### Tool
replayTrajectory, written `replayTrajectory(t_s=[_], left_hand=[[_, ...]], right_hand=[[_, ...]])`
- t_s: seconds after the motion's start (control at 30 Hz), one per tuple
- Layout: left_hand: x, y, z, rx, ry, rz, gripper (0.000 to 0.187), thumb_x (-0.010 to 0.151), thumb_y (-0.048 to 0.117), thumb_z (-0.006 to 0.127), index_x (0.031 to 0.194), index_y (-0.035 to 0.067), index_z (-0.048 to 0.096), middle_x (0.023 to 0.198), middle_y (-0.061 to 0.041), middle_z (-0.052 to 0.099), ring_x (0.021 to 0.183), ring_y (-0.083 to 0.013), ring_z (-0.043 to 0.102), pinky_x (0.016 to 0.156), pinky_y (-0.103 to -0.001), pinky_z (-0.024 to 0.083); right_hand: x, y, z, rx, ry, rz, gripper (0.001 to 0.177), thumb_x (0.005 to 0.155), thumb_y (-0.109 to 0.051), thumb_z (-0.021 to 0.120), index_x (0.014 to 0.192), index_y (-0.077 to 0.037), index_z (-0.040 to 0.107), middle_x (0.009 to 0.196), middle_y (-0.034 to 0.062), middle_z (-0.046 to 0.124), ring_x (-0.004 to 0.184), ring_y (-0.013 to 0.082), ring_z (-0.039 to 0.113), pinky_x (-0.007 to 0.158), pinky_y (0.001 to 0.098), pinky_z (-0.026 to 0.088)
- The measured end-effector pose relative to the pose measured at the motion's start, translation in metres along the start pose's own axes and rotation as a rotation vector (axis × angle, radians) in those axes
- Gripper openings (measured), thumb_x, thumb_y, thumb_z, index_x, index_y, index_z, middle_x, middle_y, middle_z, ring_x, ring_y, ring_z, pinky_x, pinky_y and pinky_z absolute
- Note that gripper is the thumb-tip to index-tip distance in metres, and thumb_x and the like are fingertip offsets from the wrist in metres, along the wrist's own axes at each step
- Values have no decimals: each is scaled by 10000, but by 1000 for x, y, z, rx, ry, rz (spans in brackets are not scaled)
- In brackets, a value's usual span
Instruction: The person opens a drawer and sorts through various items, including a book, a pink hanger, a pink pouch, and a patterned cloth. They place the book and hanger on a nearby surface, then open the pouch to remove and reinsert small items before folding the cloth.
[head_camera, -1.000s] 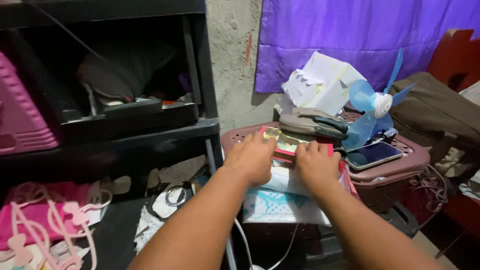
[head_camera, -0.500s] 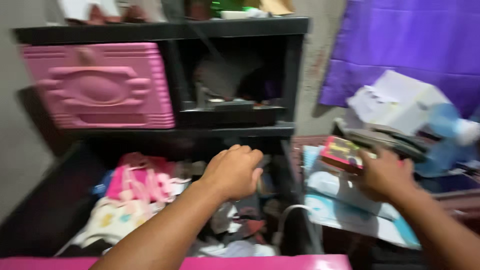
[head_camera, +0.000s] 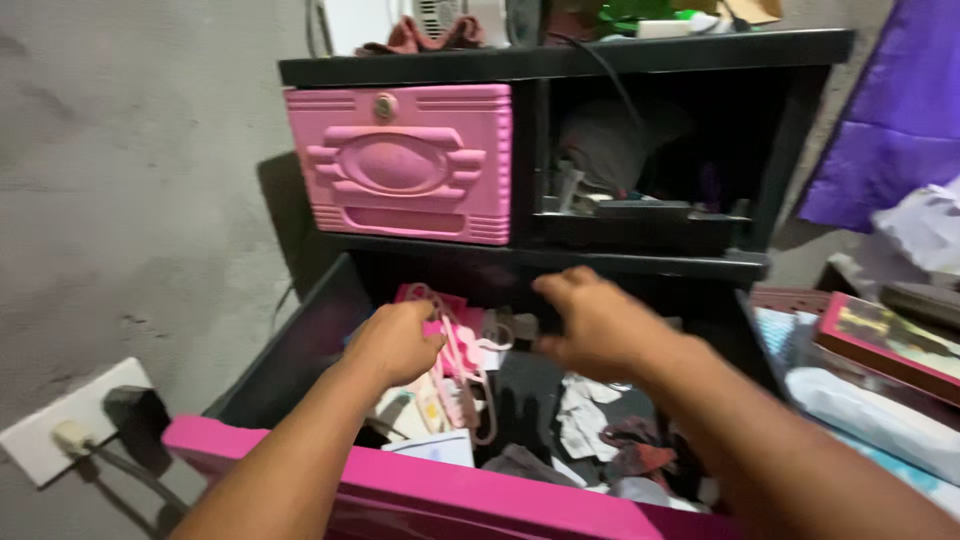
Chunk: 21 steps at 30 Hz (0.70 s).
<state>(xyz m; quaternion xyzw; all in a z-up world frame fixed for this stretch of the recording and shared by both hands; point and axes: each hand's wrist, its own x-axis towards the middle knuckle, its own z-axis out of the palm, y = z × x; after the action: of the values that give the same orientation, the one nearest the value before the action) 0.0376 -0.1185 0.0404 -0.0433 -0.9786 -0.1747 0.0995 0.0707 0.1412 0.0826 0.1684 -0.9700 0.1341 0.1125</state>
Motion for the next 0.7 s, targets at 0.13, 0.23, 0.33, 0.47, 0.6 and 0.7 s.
replayTrajectory(t_s=[0.13,0.23,0.33,0.47,0.6,0.7], left_hand=[[8,-39,10,-5,26,-40,439,841,350,719,1197,94,713,1170,-211,705,1133,-384,666,992,-479,515],[34,-59,27,-50,9,-63,429,829,316,706,1192,86,720,1175,-223,694,1134,-392,661,987,-476,516],[78,-76,43,-8,-74,-72,381,865,314,660,1136,67,764,1153,-247,702,1125,-407,673,984,-468,533],[141,-111,73,88,-190,-73,377,870,318,648,1111,59,778,1159,-243,708,1115,-395,692,973,-455,544],[191,-115,133,98,-148,-152,529,841,257,670,1279,-3,532,1207,-268,668,1130,-407,675,967,-467,537],[189,-137,144,120,-76,-295,822,816,234,706,1452,-67,279,1252,-297,622,1151,-423,650,961,-480,532]], right_hand=[[20,-18,38,138,-57,-4,899,793,-294,799,1549,-158,332,1562,174,353,1384,366,450,1121,389,419],[26,-8,49,160,-105,22,975,771,-250,804,1595,-185,285,1576,163,334,1405,353,433,1130,380,414],[31,-4,47,161,-122,60,969,773,-269,806,1598,-194,304,1572,150,354,1413,336,444,1137,373,422],[32,-4,41,140,-154,99,912,791,-306,784,1586,-223,344,1578,132,365,1411,326,465,1146,362,434],[32,-8,28,76,-266,160,900,819,-353,758,1595,-247,313,1624,99,271,1432,326,422,1149,381,416],[32,-25,28,34,-260,129,892,811,-366,758,1587,-246,334,1619,99,306,1427,316,453,1151,377,433]])
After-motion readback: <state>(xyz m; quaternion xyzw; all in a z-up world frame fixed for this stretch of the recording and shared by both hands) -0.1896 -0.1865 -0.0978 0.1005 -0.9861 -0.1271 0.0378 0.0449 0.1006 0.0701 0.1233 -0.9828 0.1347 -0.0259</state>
